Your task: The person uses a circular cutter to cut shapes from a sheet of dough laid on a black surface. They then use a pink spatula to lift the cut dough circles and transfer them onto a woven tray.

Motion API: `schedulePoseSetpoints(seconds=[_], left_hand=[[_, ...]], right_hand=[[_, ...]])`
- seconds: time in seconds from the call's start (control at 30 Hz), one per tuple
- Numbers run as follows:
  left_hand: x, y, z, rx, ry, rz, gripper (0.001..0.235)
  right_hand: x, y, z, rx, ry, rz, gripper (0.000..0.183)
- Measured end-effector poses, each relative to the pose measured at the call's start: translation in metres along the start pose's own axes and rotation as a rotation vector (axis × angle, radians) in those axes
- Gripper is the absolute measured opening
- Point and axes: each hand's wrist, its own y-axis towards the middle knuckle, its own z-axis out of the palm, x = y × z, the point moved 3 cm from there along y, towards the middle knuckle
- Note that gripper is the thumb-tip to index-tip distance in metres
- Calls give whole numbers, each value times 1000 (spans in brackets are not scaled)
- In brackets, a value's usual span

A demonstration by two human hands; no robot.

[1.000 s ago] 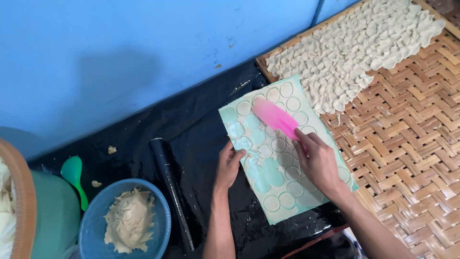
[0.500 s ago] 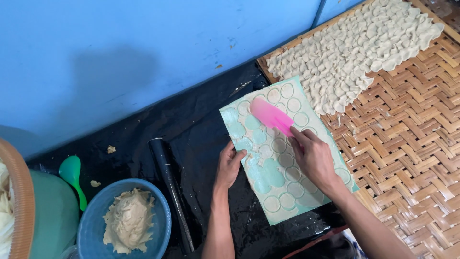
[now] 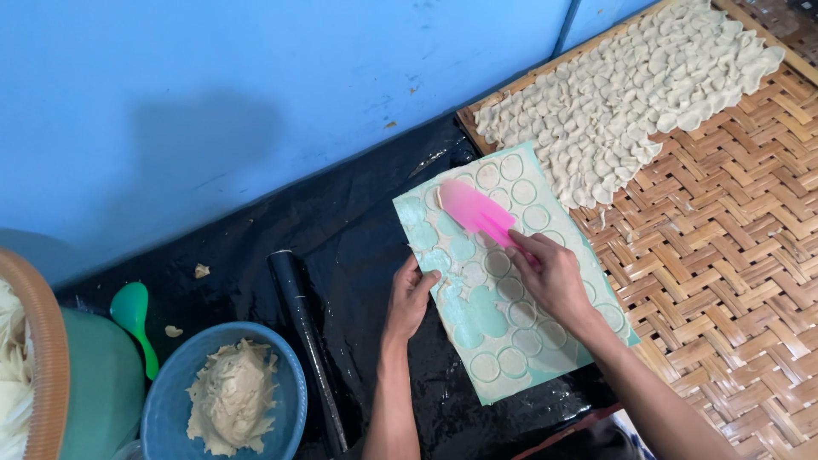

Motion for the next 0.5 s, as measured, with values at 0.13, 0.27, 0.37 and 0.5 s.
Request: schedulePoseSetpoints(seconds=[0.13,0.27,0.37,0.5], left_hand=[[-3,-1,1,-7,40,-18,39],[3,-1,-2,0,56,-16,39],[7,-2,-4,5,34,-10,38],[6,-1,0,-2,-11,-18,40]], right_hand=[[-8,-1,-4,45,89,22,33],[-29,-8,1,177,323,182,39],[-37,-12,-7,213,431,309,43],[-60,-17,-39,134,350,508,42]])
